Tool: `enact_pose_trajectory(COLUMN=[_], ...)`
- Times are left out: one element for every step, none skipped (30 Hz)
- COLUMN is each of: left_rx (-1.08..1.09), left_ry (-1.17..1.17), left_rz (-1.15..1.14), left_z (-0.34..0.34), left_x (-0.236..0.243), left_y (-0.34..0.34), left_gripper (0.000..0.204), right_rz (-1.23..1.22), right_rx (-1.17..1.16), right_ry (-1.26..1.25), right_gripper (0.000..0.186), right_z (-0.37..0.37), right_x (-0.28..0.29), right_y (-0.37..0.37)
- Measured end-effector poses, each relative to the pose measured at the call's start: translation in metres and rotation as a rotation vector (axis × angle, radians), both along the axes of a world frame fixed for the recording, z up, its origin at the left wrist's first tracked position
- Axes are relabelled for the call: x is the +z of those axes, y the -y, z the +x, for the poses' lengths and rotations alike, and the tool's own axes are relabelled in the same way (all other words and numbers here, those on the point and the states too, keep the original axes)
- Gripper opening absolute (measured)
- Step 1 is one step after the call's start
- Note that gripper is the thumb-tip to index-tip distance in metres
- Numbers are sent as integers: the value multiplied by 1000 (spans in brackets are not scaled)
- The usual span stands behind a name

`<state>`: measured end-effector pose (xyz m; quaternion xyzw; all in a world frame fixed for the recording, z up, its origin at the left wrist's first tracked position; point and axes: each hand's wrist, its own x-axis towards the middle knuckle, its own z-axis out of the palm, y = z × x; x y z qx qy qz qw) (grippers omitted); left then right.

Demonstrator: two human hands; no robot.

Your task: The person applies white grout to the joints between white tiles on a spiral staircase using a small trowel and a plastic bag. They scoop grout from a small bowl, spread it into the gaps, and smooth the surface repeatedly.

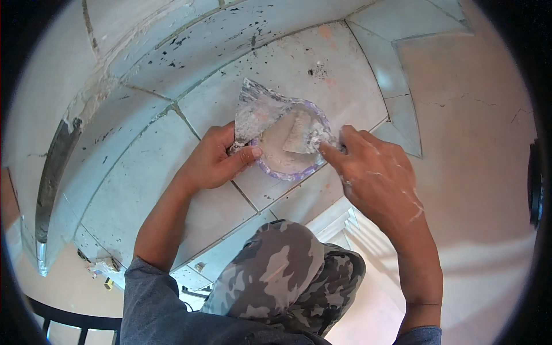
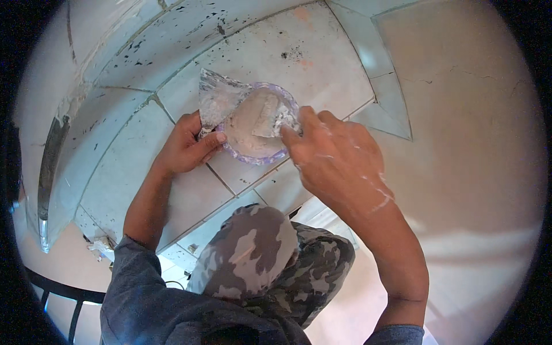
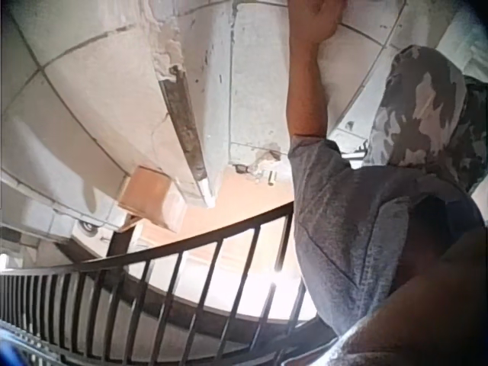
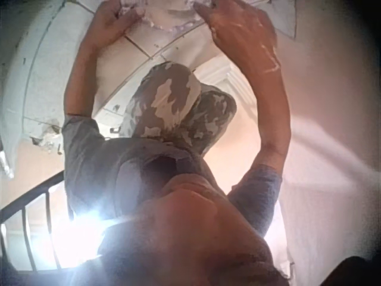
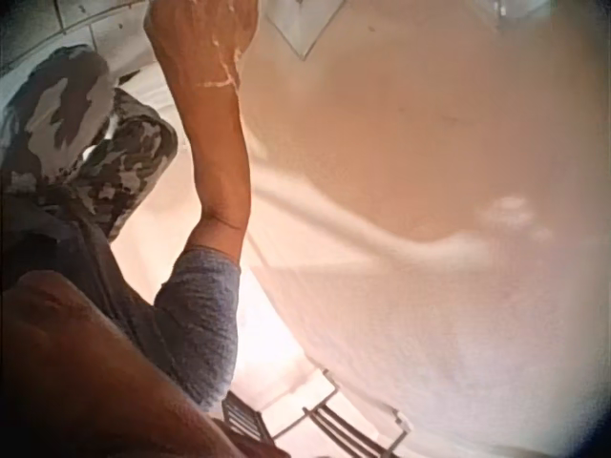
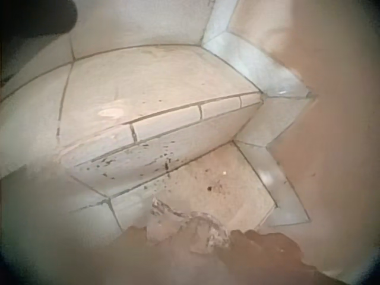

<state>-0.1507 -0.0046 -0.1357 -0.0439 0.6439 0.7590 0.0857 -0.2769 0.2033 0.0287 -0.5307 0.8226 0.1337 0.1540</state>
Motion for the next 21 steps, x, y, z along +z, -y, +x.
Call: enact_pose_trajectory(left_rx=[-3, -5, -5, 16, 39, 62, 52, 42, 31, 43, 54, 55, 50, 35, 18, 32, 44, 54, 69, 81, 92], left_ry=[2, 3, 4, -81, -166, -251, -230, -208, -187, -181, -175, -154, -134, -100, -65, -37, -8, 21, 22, 17, 11], left_rz=[-18, -36, -54, -103, -152, -202, -191, -179, -167, -166, -165, -155, -142, -120, -99, -66, -32, 1, 5, 12, 19], left_z=[0, 0, 0, 0, 0, 1, 0, 0, 1, 2, 4, 5, 6, 5, 5, 6, 7, 8, 10, 11, 11], left_x=[1, 3, 4, 2, -1, -3, -3, -3, -3, -2, 0, 2, 3, 4, 6, 6, 5, 4, 1, 0, 0], left_y=[1, 2, 3, 3, 2, 0, 1, 1, 1, 2, 2, 2, 2, 2, 1, 0, -3, -4, -6, -7, -7], left_gripper=[32, 32, 31, 31, 31, 31, 32, 32, 32, 32, 32, 31, 30, 29, 28, 27, 26, 25, 24, 24, 24], right_rz=[-13, -25, -15, -8, 0, -2, -11, -20, 8, 28, 47, 69, 87, 106, 85, 60, 34, -1, -38, -72, -72], right_rx=[23, 47, 36, 41, 46, 50, 58, 65, 71, 70, 68, 91, 106, 119, 92, 64, 33, 20, 4, -14, -38], right_ry=[0, -1, 3, 10, 15, 22, 20, 18, 15, 10, 6, 13, 18, 23, 26, 32, 39, 35, 33, 24, 27], right_gripper=[30, 31, 31, 31, 31, 31, 31, 31, 30, 29, 28, 30, 31, 32, 33, 34, 35, 37, 38, 39, 40], right_z=[0, 0, 1, 1, 2, 2, -1, -5, -8, -10, -10, -10, -9, -7, -3, 3, 8, 14, 22, 28, 34], right_x=[-13, -21, -22, -23, -22, -19, -15, -10, -2, 6, 10, 9, 3, -3, -7, -12, -17, -24, -33, -37, -39], right_y=[2, 4, 5, 6, 7, 7, 6, 5, 2, 0, -2, -4, -9, -14, -17, -21, -25, -32, -40, -45, -46])
